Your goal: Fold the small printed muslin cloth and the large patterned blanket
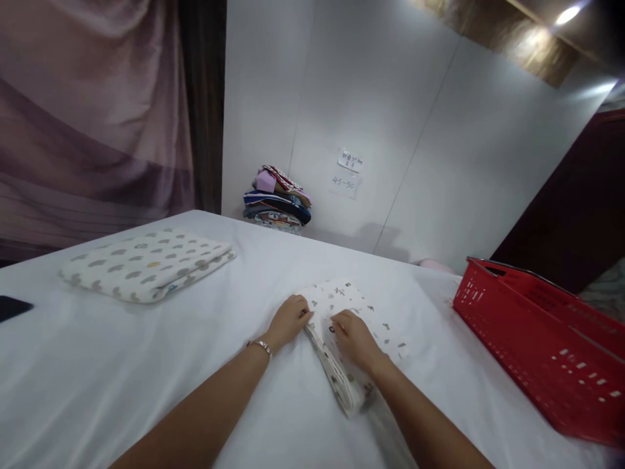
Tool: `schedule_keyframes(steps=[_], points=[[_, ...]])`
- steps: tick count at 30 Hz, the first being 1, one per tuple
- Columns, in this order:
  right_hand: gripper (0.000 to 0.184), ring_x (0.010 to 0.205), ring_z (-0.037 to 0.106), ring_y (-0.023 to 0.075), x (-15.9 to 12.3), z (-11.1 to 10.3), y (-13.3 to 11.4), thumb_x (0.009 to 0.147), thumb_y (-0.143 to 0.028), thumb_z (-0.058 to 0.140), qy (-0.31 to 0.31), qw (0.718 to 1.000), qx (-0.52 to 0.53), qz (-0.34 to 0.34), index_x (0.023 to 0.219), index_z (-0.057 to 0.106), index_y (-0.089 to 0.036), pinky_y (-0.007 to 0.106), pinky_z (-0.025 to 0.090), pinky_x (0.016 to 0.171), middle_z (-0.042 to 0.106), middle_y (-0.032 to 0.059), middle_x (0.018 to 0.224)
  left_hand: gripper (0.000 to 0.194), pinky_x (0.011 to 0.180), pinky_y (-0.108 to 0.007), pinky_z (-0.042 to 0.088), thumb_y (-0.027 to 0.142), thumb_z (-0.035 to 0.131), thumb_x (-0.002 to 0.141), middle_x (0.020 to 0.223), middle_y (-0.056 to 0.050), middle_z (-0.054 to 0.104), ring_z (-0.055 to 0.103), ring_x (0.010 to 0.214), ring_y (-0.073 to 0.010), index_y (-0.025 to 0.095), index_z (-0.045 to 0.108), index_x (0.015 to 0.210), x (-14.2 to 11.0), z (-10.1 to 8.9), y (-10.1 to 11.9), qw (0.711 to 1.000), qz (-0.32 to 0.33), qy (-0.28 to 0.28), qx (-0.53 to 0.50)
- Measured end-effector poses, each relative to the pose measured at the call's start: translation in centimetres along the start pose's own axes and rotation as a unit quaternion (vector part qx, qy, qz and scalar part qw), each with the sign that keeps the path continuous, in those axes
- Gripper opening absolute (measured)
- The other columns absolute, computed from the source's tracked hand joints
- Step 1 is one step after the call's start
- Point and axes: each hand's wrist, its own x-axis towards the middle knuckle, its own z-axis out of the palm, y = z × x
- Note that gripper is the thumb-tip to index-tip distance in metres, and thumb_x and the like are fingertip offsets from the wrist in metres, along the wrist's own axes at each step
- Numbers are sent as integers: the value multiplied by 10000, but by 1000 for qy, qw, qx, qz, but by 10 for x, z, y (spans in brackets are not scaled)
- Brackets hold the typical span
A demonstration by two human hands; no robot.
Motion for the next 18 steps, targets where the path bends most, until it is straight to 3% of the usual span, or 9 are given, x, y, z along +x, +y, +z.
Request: schedule_keyframes(steps=[5,9,14,18], points=[[375,1203,413,155,64,13,15,877,-126,330,-13,999,-40,-34,1192,531,-133,270,293,1001,502,99,1283,150,788,-310,371,240,547,783,798,-22,563,490,847,-178,190,518,645,-1,1,-2,999,28,30,31],[515,1359,176,236,103,31,25,924,-371,335,-60,994,-86,10,1371,346,-114,395,163,1081,283,121,1463,114,780,-314,372,257,584,750,778,-13,564,504,827,-179,195,537,667,0,2,-5,999,-1,34,27],[635,1385,68,236,112,57,37,925,-507,226,-99,990,-97,27,1437,206,-132,455,60,1094,167,98,1505,114,767,-323,375,244,584,723,783,-17,573,506,831,-191,199,520,640,4,-1,-3,998,-51,15,20],[655,1388,37,227,112,61,39,919,-526,204,-108,989,-91,31,1445,179,-137,449,44,1095,132,86,1513,137,754,-319,373,238,572,719,761,-12,569,506,820,-188,198,494,614,6,0,-3,997,-67,16,19]])
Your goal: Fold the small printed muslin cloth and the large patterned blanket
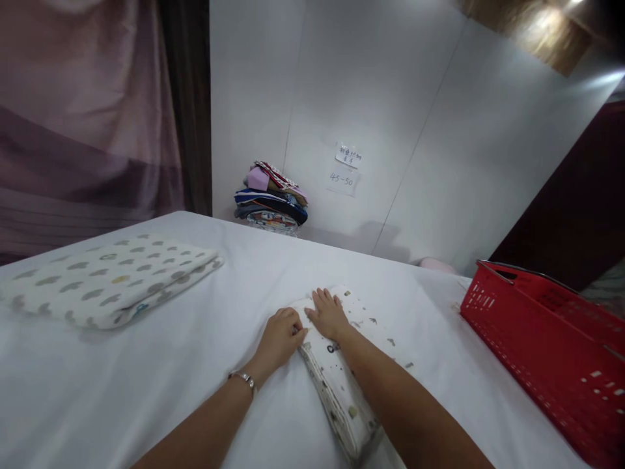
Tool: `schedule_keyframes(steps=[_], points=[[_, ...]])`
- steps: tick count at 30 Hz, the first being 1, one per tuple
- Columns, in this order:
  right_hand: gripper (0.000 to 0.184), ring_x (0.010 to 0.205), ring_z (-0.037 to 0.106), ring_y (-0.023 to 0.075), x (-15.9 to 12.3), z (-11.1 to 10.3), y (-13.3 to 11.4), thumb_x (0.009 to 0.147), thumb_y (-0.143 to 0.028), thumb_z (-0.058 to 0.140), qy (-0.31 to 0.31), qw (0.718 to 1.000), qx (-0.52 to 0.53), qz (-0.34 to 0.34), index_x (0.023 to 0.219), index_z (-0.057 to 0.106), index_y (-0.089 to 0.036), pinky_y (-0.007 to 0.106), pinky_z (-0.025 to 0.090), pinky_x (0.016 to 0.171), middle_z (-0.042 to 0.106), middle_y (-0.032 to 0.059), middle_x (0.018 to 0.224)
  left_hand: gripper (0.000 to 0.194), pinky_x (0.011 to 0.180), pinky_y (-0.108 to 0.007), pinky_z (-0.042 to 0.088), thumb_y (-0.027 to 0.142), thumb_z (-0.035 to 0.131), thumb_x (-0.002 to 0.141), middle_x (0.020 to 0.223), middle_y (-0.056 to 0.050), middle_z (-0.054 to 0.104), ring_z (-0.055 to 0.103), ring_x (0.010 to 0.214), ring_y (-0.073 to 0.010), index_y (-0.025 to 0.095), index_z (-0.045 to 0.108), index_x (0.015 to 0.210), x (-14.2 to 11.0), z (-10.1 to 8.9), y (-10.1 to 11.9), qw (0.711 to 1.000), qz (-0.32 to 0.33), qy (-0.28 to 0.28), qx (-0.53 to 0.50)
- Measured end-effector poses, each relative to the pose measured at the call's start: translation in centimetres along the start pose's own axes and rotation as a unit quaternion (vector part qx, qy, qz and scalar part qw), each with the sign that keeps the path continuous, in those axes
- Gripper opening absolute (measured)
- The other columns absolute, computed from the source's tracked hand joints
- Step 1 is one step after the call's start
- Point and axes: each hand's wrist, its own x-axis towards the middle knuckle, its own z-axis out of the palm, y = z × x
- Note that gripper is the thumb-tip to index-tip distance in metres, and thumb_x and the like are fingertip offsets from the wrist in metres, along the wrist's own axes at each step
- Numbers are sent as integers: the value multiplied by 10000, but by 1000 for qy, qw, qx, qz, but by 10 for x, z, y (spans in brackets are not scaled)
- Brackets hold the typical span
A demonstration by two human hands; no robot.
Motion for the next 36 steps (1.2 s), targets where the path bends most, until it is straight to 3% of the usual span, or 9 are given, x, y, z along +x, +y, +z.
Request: schedule_keyframes(steps=[3,7,12,17,21,25,30,33,36], points=[[667,1388,46,230,3,-11,4,912,-540,226,-29,999,14,-3,1446,174,-144,450,65,1089,136,91,1512,128,746,-313,371,229,558,722,762,-7,569,507,818,-182,199,493,615,0,2,-2,1000,-6,5,-5],[684,1389,24,219,10,-25,25,906,-562,214,3,1000,1,14,1443,187,-139,436,33,1093,111,93,1515,140,735,-307,368,231,561,720,755,-8,566,508,821,-183,199,491,603,0,4,-5,1000,4,10,-17],[704,1389,29,221,14,-16,51,903,-567,185,-5,996,-13,83,1444,179,-117,446,40,1094,101,82,1516,147,710,-299,366,210,563,709,733,-1,553,506,799,-178,199,479,588,1,6,-8,1000,-3,13,-21],[705,1390,20,208,16,-8,51,900,-575,177,2,997,-3,81,1449,167,-132,441,38,1098,93,64,1517,153,716,-305,373,211,565,709,728,-4,552,504,796,-180,200,476,585,1,7,-9,1000,-2,17,-20],[689,1390,35,208,18,-23,49,900,-562,213,-28,995,20,91,1448,172,-146,440,67,1095,103,70,1516,153,716,-309,378,215,562,708,726,-8,560,510,799,-187,201,477,582,1,6,-8,1000,-2,12,-18],[690,1391,21,191,0,-41,55,901,-576,193,-16,995,39,90,1451,155,-161,422,74,1096,81,64,1520,157,710,-304,376,216,563,708,725,-9,561,513,800,-187,200,484,573,2,6,-10,1000,8,16,-13],[691,1391,14,198,-39,-28,66,904,-575,188,-8,997,-6,71,1448,171,-149,431,37,1097,90,64,1518,156,708,-297,370,220,551,721,729,-10,560,511,797,-183,199,491,579,4,7,-12,1000,19,17,0],[667,1390,36,210,-45,-22,67,909,-551,206,-15,997,-6,77,1442,198,-151,440,68,1095,90,60,1518,150,706,-294,368,224,551,719,729,-9,560,510,796,-182,199,497,582,5,6,-11,1000,19,14,7],[647,1388,67,216,-44,-32,67,910,-541,224,-36,996,21,81,1438,213,-168,434,117,1087,113,59,1517,155,707,-292,367,244,549,728,731,-7,560,509,797,-182,198,503,587,5,4,-9,1000,24,13,10]])
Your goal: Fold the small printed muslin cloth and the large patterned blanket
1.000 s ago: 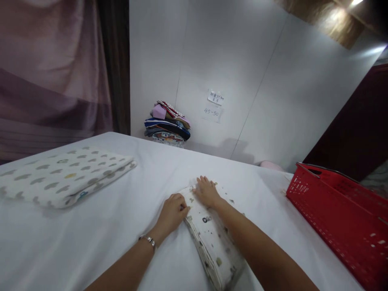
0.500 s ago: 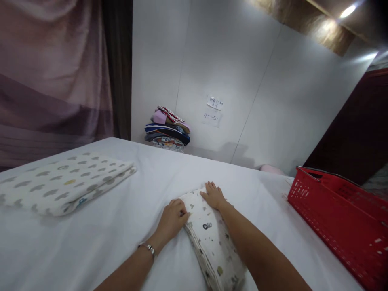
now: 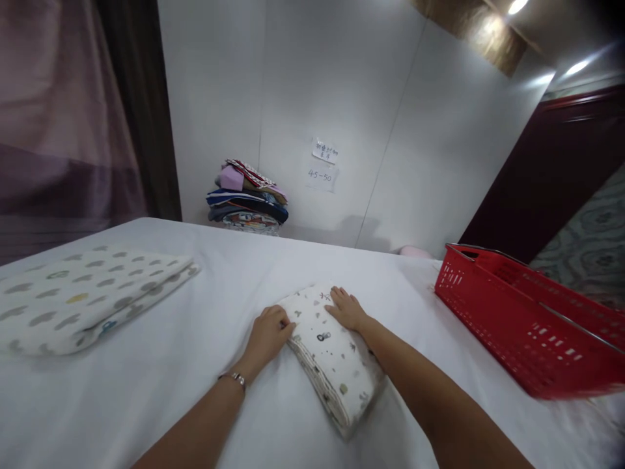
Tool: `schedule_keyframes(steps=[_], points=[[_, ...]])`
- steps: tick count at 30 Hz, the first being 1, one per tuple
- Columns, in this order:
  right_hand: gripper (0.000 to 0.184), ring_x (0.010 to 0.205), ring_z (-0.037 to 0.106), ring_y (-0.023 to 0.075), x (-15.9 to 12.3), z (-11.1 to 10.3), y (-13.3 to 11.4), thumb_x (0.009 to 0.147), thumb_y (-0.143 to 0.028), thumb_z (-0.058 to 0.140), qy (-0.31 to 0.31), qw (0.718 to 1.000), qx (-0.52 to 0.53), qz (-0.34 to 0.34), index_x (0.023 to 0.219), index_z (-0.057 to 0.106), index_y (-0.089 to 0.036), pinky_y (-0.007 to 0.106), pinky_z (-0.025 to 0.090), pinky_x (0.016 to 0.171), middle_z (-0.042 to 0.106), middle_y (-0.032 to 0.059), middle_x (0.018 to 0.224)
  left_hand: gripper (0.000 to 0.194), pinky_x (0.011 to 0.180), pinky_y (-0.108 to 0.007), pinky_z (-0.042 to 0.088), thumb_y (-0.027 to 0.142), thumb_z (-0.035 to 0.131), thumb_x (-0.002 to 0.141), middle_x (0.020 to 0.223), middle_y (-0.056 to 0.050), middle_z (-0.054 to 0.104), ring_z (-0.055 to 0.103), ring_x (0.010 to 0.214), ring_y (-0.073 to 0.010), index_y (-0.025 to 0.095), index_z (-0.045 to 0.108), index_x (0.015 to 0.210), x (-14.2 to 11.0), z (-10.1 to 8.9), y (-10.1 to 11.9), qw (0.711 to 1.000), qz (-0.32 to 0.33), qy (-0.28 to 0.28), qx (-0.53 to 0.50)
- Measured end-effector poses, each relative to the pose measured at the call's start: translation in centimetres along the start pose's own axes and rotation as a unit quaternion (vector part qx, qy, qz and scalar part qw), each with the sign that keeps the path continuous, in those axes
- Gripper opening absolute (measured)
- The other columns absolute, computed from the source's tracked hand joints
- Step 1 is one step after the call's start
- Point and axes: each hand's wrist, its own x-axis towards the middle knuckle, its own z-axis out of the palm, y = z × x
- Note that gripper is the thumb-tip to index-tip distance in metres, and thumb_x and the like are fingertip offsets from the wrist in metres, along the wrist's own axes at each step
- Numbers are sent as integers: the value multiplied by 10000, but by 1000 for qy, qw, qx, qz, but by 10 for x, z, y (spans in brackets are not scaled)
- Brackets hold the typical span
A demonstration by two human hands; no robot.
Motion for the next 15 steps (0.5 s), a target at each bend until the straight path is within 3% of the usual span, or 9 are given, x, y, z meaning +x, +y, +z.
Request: schedule_keyframes(steps=[3,6,10,15], points=[[665,1389,51,209,-13,-9,2,912,-559,185,16,1000,9,8,1444,191,-160,429,91,1091,113,74,1516,156,704,-287,366,249,545,732,735,-6,560,507,797,-180,197,502,591,0,-1,1,1000,1,0,0],[697,1391,4,198,-37,-1,9,904,-586,174,53,998,-25,-8,1446,183,-148,424,17,1099,98,76,1517,159,704,-283,366,244,544,730,736,-6,558,503,800,-178,196,497,586,0,0,1,1000,-5,-2,2],[670,1390,39,195,-55,13,18,909,-568,185,25,999,-34,-2,1439,215,-158,429,46,1100,124,63,1515,166,704,-284,367,239,549,727,731,-8,553,500,804,-180,196,489,578,0,0,2,1000,-7,-5,3],[664,1390,48,215,-65,1,5,904,-574,210,5,1000,1,2,1438,221,-180,457,49,1098,129,67,1513,164,702,-286,365,236,556,732,737,-9,554,492,804,-180,196,492,587,-2,-2,5,1000,-9,-4,-1]])
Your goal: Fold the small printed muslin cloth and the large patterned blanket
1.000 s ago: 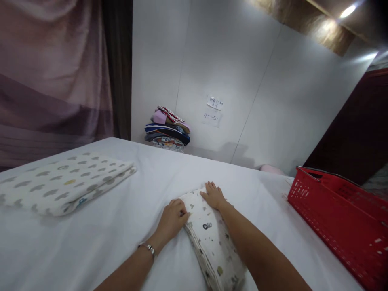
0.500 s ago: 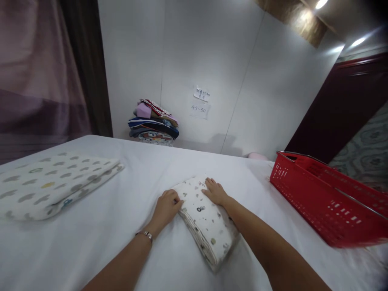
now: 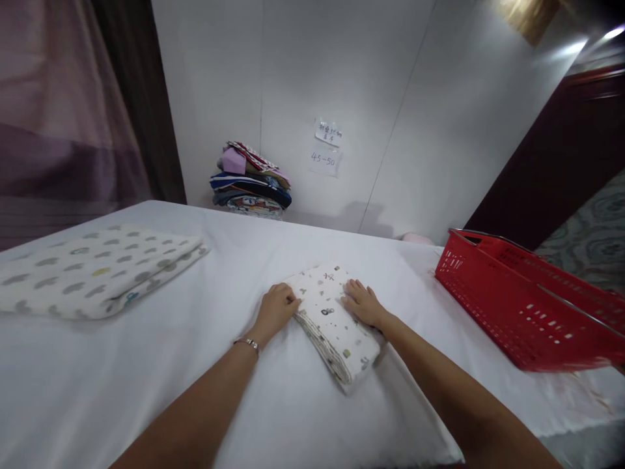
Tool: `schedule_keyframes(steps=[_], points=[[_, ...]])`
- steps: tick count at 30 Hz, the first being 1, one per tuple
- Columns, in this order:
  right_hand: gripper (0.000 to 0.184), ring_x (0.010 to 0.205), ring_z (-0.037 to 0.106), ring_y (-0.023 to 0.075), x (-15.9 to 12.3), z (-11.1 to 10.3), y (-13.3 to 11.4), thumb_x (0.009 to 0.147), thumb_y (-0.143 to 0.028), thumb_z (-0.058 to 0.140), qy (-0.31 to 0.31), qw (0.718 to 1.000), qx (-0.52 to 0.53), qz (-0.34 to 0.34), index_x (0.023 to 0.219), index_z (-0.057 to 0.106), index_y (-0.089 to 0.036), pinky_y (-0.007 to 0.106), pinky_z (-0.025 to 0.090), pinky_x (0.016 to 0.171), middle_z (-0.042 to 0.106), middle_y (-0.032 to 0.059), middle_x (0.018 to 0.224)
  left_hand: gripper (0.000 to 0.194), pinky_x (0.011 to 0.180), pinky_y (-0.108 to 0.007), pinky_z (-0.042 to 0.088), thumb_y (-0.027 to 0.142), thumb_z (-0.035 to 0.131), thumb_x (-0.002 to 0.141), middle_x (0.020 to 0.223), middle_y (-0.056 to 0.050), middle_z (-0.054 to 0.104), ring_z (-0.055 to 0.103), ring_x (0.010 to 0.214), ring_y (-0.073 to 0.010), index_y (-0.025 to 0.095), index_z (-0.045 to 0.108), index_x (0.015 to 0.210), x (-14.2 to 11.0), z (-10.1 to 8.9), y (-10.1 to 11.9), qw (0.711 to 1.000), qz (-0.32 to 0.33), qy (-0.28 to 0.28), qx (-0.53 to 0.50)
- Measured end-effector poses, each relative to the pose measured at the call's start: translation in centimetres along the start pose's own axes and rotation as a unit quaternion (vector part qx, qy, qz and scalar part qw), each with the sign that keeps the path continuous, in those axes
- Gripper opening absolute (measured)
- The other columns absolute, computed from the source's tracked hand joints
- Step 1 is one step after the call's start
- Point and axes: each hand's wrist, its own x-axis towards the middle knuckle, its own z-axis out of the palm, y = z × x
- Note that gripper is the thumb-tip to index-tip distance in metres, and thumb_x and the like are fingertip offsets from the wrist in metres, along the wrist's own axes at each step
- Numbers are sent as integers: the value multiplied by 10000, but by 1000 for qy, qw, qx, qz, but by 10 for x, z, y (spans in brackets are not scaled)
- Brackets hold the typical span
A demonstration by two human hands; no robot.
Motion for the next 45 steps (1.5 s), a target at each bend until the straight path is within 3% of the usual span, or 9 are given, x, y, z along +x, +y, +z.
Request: schedule_keyframes(steps=[3,6,12,15,19,24,34,41,45], points=[[663,1392,22,201,-18,4,-19,909,-571,200,13,998,1,-65,1447,191,-185,435,13,1107,108,56,1515,161,698,-286,367,225,561,727,732,-8,555,490,805,-181,196,494,584,-1,0,0,1000,-4,-2,-1],[638,1390,51,186,-34,17,-34,912,-557,228,-12,993,9,-121,1441,215,-201,421,30,1112,128,49,1512,145,710,-289,372,216,569,726,741,-9,560,490,807,-178,194,511,595,-2,2,0,1000,0,9,-1],[555,1386,100,193,-35,20,-48,933,-472,249,-2,992,56,-116,1414,292,-199,444,68,1109,199,58,1497,151,721,-291,382,226,582,738,756,-14,564,499,816,-175,191,528,601,-3,3,0,1000,0,12,-3],[455,1340,254,193,-36,18,-62,937,-384,295,49,983,92,-154,1333,428,-203,420,155,1094,377,66,1422,157,726,-291,385,241,595,744,753,-11,566,500,812,-171,190,532,610,-5,3,0,1000,6,17,-10],[277,1068,506,180,-44,21,-82,899,-314,422,129,972,128,-152,1079,603,-207,325,365,939,610,61,1100,178,744,-294,386,265,591,769,759,-13,574,502,814,-168,189,544,615,-6,3,-2,999,23,19,-18],[216,965,503,194,-49,25,-95,822,-323,552,128,985,60,-95,1001,604,-214,293,392,807,572,50,967,184,760,-306,385,282,588,781,774,-18,584,507,825,-171,190,563,624,-6,2,-2,999,32,16,-23],[153,835,524,147,-47,32,-103,859,-189,427,117,990,-5,-78,933,560,-202,243,364,698,548,32,931,126,871,-360,346,248,518,823,882,-11,630,515,929,-177,216,623,762,-10,-1,4,997,81,11,-12],[153,825,520,148,-47,37,-104,880,-200,408,134,988,-11,-80,913,557,-200,248,373,703,545,35,914,183,959,-375,300,181,519,765,925,-3,640,520,979,-181,248,655,867,-21,-8,25,981,180,-74,-26],[162,826,526,157,-47,35,-104,882,-210,414,135,988,7,-75,931,568,-198,261,394,716,556,45,916,207,943,-362,333,157,499,738,910,-9,635,532,955,-184,249,669,813,-23,-9,29,973,186,-133,-44]])
